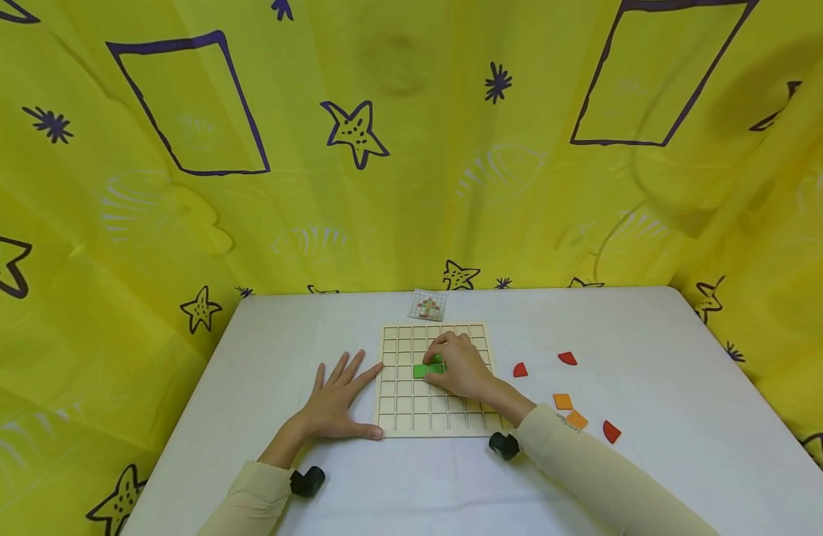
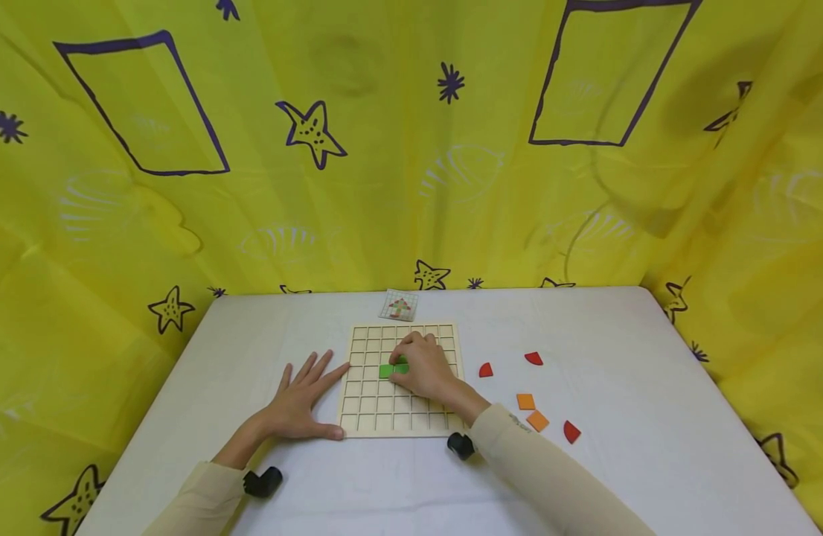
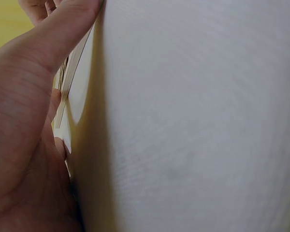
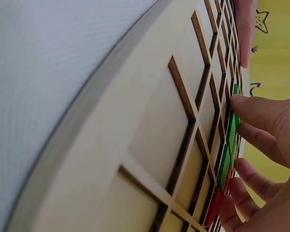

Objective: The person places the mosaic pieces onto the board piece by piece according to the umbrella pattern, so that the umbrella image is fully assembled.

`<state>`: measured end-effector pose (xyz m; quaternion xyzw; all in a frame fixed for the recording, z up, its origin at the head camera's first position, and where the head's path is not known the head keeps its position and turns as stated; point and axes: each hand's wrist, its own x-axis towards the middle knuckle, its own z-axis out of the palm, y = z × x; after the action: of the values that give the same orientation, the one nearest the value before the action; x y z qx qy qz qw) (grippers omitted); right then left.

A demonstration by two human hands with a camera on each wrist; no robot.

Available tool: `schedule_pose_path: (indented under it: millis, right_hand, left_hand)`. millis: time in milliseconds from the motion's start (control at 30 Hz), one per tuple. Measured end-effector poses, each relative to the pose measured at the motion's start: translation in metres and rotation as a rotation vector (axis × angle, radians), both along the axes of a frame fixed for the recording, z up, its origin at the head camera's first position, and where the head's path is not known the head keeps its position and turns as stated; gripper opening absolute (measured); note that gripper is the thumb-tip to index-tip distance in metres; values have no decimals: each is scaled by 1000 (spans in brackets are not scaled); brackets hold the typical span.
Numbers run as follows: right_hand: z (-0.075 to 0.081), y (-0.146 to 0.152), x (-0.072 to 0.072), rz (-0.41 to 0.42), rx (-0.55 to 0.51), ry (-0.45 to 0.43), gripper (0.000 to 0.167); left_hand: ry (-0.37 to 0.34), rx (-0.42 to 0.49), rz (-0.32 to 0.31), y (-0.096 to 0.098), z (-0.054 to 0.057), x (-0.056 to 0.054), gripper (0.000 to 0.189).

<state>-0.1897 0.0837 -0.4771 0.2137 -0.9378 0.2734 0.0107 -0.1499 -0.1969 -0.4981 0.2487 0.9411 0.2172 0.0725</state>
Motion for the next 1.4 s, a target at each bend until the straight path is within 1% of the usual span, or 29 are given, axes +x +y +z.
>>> schedule_pose_path:
  millis: [67, 167, 267, 433, 567, 667, 767, 833, 933, 1067, 1167, 1233, 1400]
  right_hand:
    - [0, 0, 0, 2, -3, -4, 15]
    - [0, 0, -1, 6, -6, -4, 17]
    - [0, 0, -1, 9, -6, 1, 18]
    - [1, 1, -1, 12, -3, 0, 21]
    - [3, 3, -1, 26, -32, -9, 25]
    - [5, 5, 0, 42, -65, -34, 27]
    - [7, 9, 0, 55, -85, -68, 28]
    - [8, 12, 0, 62, -88, -84, 30]
    - [10, 19, -1, 78, -81, -89, 34]
    - [12, 31, -3, 95, -51, -61, 37]
    - [15, 40, -2, 90, -41, -50, 38]
    - [17, 47, -1, 79, -44, -58, 39]
    - [21, 64, 2, 61, -40, -51, 40]
  left_hand:
    - [-15, -14, 3, 1, 4, 0, 113]
    - [-26, -38, 8, 2, 5, 0, 112]
    - [-13, -21, 7, 1, 4, 0, 113]
    - [12, 34, -9, 0, -1, -1, 114]
    - [19, 52, -14, -1, -2, -1, 114]
    - [12, 34, -11, 0, -2, -1, 113]
    - [-9, 3, 1, 0, 0, -1, 112]
    - [-23, -25, 6, 1, 1, -1, 112]
    - [-25, -24, 12, 1, 2, 0, 112]
    - [-5, 8, 4, 1, -1, 1, 114]
    - [11, 22, -5, 0, -3, 1, 115]
    - [16, 25, -7, 0, -4, 1, 115]
    - [-18, -29, 7, 1, -1, -1, 113]
